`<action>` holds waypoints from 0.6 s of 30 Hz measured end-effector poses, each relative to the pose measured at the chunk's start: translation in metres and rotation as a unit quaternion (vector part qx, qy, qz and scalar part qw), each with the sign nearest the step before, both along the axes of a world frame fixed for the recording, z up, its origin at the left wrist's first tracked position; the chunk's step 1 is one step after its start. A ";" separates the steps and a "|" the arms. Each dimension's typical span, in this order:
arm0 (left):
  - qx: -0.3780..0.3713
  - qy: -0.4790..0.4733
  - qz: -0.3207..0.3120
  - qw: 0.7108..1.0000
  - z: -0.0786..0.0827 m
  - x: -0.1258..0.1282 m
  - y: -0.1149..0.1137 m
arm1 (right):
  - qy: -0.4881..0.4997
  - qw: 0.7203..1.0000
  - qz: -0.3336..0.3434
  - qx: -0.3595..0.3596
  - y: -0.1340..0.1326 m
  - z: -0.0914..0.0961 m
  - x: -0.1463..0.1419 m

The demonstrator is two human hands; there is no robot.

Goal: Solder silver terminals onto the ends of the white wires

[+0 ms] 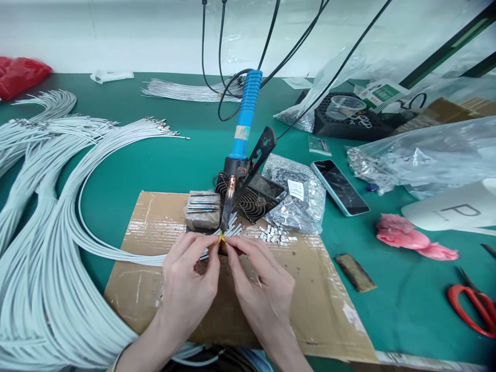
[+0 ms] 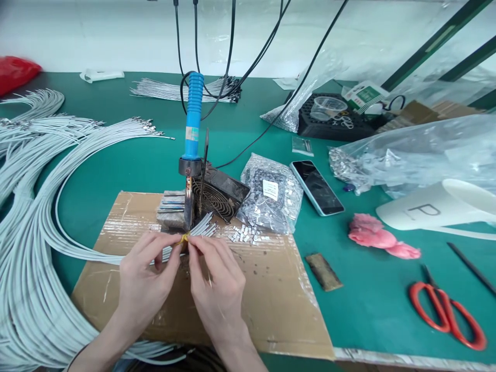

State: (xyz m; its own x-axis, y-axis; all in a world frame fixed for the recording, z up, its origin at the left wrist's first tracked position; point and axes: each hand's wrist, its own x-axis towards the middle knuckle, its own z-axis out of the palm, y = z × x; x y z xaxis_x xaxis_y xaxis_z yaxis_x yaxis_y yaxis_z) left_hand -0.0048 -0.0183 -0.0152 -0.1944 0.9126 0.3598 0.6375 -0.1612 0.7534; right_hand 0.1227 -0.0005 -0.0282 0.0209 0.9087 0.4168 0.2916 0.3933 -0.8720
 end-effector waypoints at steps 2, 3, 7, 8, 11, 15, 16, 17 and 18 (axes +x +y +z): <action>-0.022 0.010 -0.011 1.000 -0.001 -0.001 0.001 | 0.019 0.999 0.006 -0.045 0.001 -0.004 0.002; -0.034 0.014 -0.014 0.999 -0.002 -0.002 0.002 | 0.032 0.997 0.008 -0.073 0.001 -0.006 0.003; -0.066 0.032 -0.029 0.997 -0.002 -0.005 -0.002 | 0.118 0.973 0.016 -0.197 0.003 -0.015 0.009; -0.069 0.039 -0.034 0.996 -0.002 -0.008 -0.005 | 0.143 0.964 0.016 -0.222 0.003 -0.018 0.011; -0.072 0.072 -0.043 0.994 -0.006 -0.026 -0.014 | 0.204 0.940 0.001 -0.274 0.003 -0.024 0.024; -0.079 0.154 -0.035 0.984 -0.020 -0.070 -0.025 | 0.250 0.922 -0.075 -0.286 0.005 -0.028 0.069; -0.084 0.172 -0.035 0.981 -0.024 -0.081 -0.028 | 0.252 0.921 -0.103 -0.279 0.006 -0.028 0.086; -0.088 0.184 -0.038 0.978 -0.028 -0.091 -0.030 | 0.253 0.920 -0.136 -0.266 0.006 -0.029 0.105; -0.095 0.194 -0.050 0.975 -0.030 -0.099 -0.033 | 0.248 0.921 -0.166 -0.252 0.006 -0.029 0.124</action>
